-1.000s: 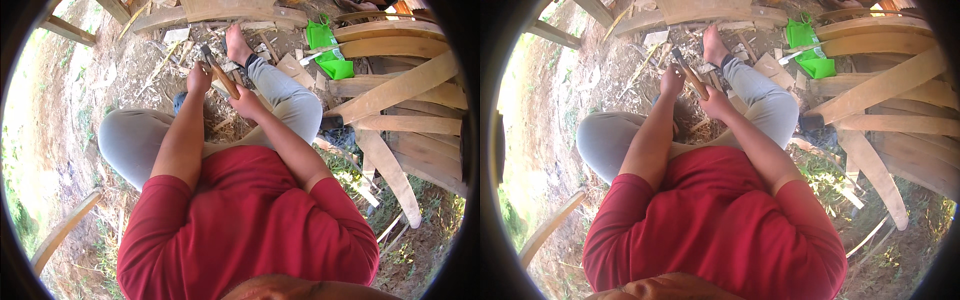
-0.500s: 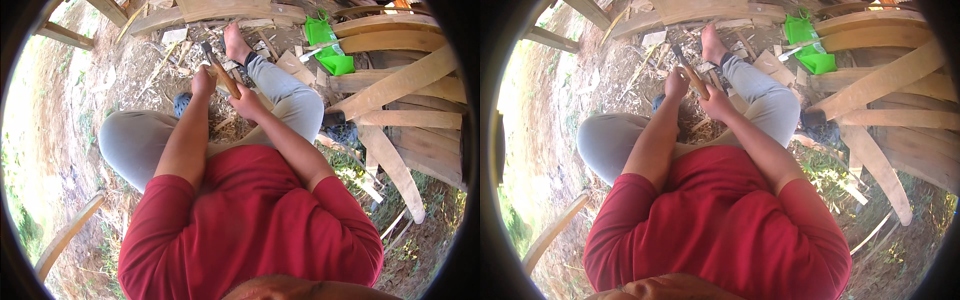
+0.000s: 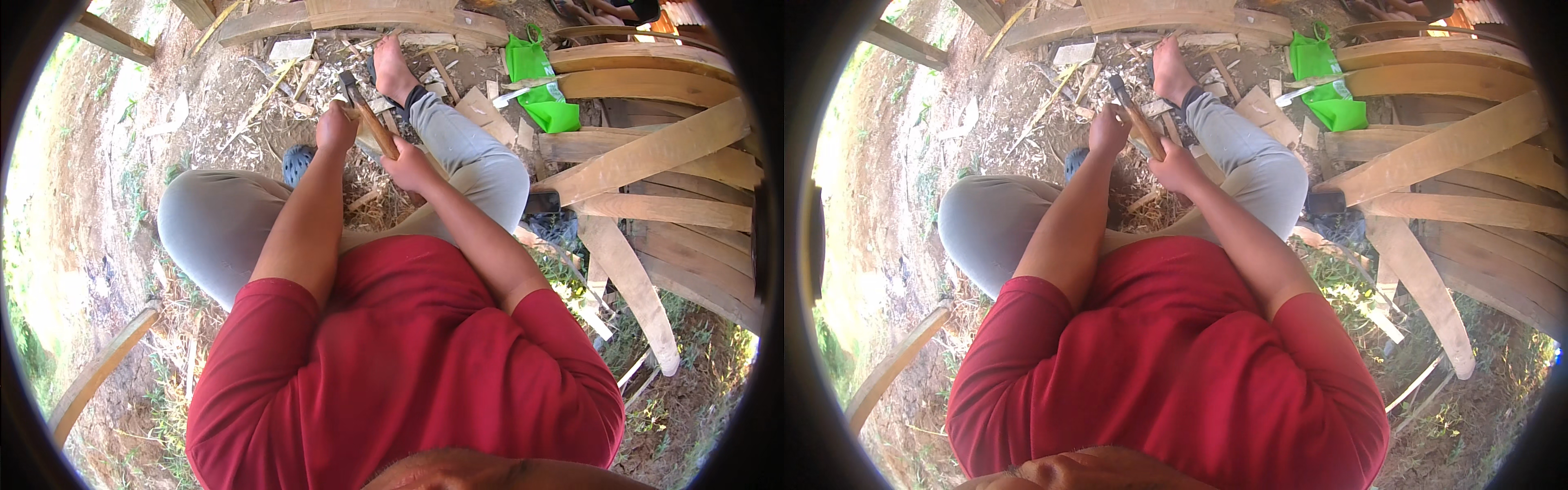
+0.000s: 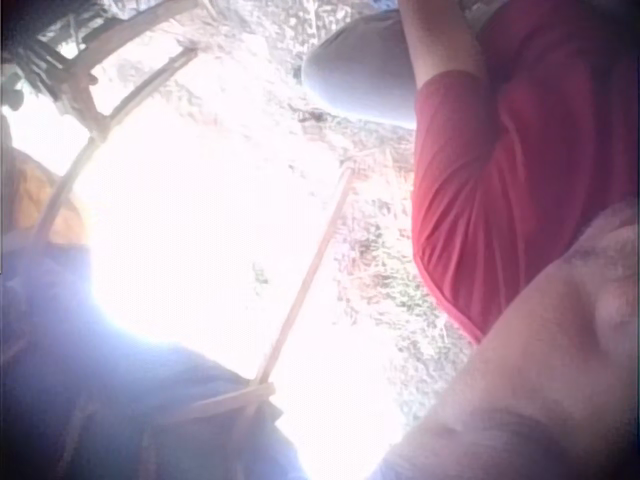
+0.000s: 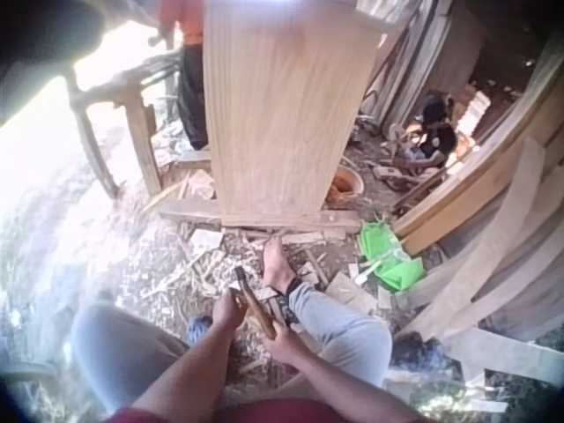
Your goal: The person holds a wooden block and uses a hand tool to carve the surface, then picks up a smaller piece of wood and taps it with a hammer.
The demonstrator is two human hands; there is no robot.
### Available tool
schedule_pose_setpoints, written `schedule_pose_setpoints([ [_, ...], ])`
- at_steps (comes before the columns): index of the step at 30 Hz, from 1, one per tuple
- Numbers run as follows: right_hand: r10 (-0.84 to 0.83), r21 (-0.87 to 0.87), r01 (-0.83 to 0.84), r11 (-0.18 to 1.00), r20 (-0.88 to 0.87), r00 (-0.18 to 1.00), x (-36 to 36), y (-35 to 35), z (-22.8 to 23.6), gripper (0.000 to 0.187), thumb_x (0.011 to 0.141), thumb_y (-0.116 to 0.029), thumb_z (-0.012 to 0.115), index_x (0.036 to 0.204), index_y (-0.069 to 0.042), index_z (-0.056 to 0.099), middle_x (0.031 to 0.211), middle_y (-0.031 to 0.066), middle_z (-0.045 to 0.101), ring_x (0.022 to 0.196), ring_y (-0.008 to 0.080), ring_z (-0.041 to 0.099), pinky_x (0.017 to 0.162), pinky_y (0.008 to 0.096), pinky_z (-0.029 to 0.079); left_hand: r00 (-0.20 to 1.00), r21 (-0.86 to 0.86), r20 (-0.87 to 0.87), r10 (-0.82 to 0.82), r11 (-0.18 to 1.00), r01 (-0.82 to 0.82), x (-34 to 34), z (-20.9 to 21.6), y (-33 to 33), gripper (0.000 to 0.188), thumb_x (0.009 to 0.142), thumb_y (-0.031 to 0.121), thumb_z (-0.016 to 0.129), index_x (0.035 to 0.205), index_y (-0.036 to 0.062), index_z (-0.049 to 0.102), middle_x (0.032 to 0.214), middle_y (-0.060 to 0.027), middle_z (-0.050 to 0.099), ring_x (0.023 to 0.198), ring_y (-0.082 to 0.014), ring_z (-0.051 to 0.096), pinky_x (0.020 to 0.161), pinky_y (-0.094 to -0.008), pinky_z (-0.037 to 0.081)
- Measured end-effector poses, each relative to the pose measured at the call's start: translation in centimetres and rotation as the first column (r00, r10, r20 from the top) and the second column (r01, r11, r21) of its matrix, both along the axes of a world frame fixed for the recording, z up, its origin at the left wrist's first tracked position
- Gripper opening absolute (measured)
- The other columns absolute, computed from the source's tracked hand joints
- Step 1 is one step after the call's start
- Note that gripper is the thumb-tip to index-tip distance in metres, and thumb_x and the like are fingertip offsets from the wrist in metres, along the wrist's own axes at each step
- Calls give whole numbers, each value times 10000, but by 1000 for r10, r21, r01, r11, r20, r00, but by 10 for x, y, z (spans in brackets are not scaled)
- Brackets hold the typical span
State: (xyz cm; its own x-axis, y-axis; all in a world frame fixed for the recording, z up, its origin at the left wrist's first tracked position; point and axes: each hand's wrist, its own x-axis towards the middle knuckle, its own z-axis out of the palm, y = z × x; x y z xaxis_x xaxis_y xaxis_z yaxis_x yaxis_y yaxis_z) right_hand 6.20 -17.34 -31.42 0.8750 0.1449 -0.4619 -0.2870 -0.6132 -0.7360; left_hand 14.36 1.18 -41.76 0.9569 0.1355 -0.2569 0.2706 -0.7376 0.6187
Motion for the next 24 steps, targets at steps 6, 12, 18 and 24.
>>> schedule_pose_setpoints([
  [6,-3,-26,4,1000,39,999,-5,0,-18,589,896,-248,626,1438,-38,531,1156,304,699,1111,444,682,937,487,538,1000,-3,-18,-1,1000,1,2,2,-1,520,844,307,800,1255,75,581,1117,-189,744,1062,-389,707,916,-479,561],
  [12,24,-53,-23,998,10,1000,-6,-1,-14,603,890,-237,630,1456,-56,525,1225,289,685,1140,434,673,961,478,531,999,28,-33,-39,999,40,2,3,4,562,845,310,799,1300,76,567,1130,-193,744,1075,-389,707,912,-489,562],
  [18,12,-48,-13,999,-12,1000,-7,2,-5,605,886,-238,634,1453,-54,530,1212,275,691,1134,423,674,965,472,530,998,18,-28,-61,998,61,0,2,10,566,849,314,799,1319,99,567,1130,-193,745,1076,-390,709,908,-497,563],
  [24,9,-33,-9,999,-1,1000,-11,-3,-11,603,883,-248,638,1444,-53,534,1190,267,696,1116,419,680,961,475,534,997,45,-53,-62,997,64,-5,10,5,536,862,294,791,1319,119,574,1134,-186,746,1071,-387,712,905,-494,563],
])
